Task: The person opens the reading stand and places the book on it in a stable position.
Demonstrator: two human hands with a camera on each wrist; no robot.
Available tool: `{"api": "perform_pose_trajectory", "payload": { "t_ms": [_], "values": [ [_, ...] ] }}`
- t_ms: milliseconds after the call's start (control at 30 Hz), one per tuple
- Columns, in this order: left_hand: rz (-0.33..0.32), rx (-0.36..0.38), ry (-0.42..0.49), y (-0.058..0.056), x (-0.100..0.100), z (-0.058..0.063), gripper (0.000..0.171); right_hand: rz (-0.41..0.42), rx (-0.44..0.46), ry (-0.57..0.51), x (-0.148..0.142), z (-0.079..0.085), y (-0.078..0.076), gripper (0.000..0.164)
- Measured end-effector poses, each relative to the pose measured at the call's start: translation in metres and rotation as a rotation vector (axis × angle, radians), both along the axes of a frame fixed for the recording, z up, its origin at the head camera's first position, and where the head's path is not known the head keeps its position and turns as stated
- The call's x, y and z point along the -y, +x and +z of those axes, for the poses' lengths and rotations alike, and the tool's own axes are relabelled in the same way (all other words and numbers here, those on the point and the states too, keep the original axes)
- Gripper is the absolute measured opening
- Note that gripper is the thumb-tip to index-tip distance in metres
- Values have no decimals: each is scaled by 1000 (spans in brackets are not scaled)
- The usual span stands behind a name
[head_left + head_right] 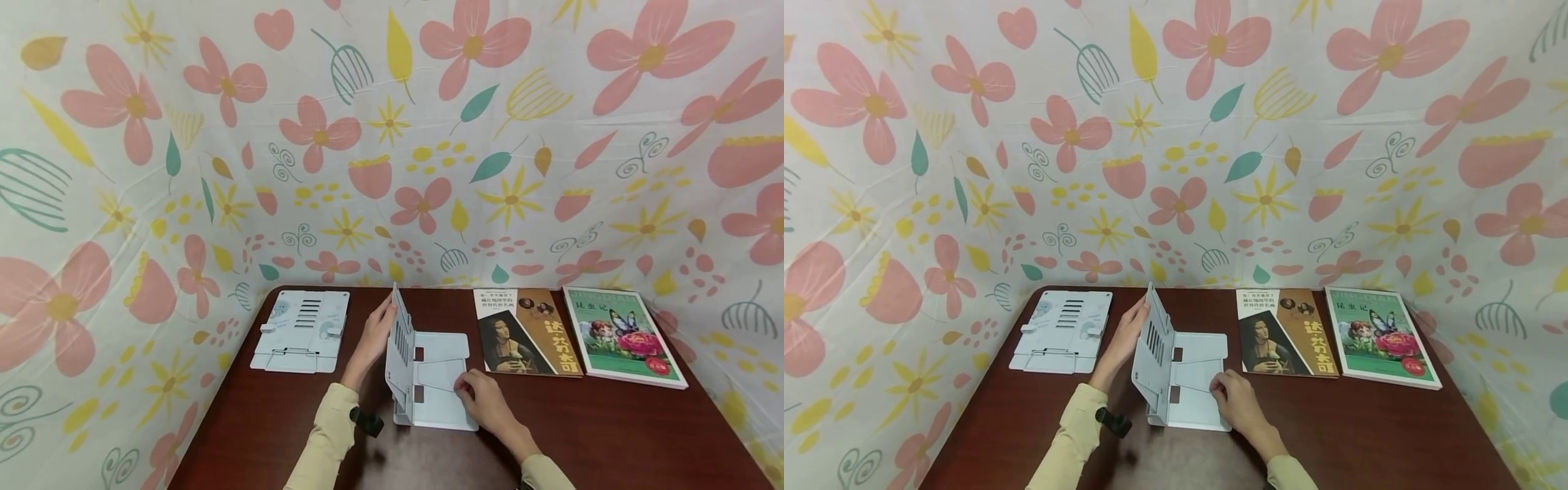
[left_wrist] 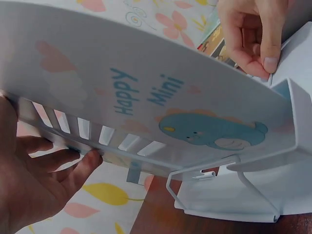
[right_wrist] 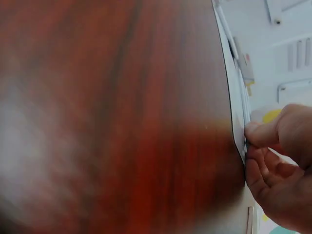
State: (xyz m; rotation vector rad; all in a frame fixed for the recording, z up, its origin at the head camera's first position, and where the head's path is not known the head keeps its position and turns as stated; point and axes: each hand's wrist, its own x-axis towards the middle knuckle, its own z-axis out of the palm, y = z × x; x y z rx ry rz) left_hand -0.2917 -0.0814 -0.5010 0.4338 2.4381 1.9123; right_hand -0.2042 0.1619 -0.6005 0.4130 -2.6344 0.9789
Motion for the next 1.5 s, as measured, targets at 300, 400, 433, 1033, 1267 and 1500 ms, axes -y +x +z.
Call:
{"api": "perform_pose_trajectory", "payload": {
  "t_ms": [300,400,433,1033,1267,1500],
  "values": [
    [-13,14,6,0,-9,4,55,9,19,-37,-7,-7,-1,26],
    [-10,8,-3,1,-12,4,56,6,39,-79,-10,-9,-1,26],
    [-5,3,-9,1,-14,5,56,9,36,-93,-11,-10,-1,26],
    [81,-65,-220,8,-56,9,57,68,-60,-187,-14,-18,0,23],
    [114,-115,-309,10,-75,8,59,100,-100,-215,-13,-21,0,23],
    [150,-145,-411,15,-92,8,59,96,-40,-242,-13,-20,0,22]
  ]
}}
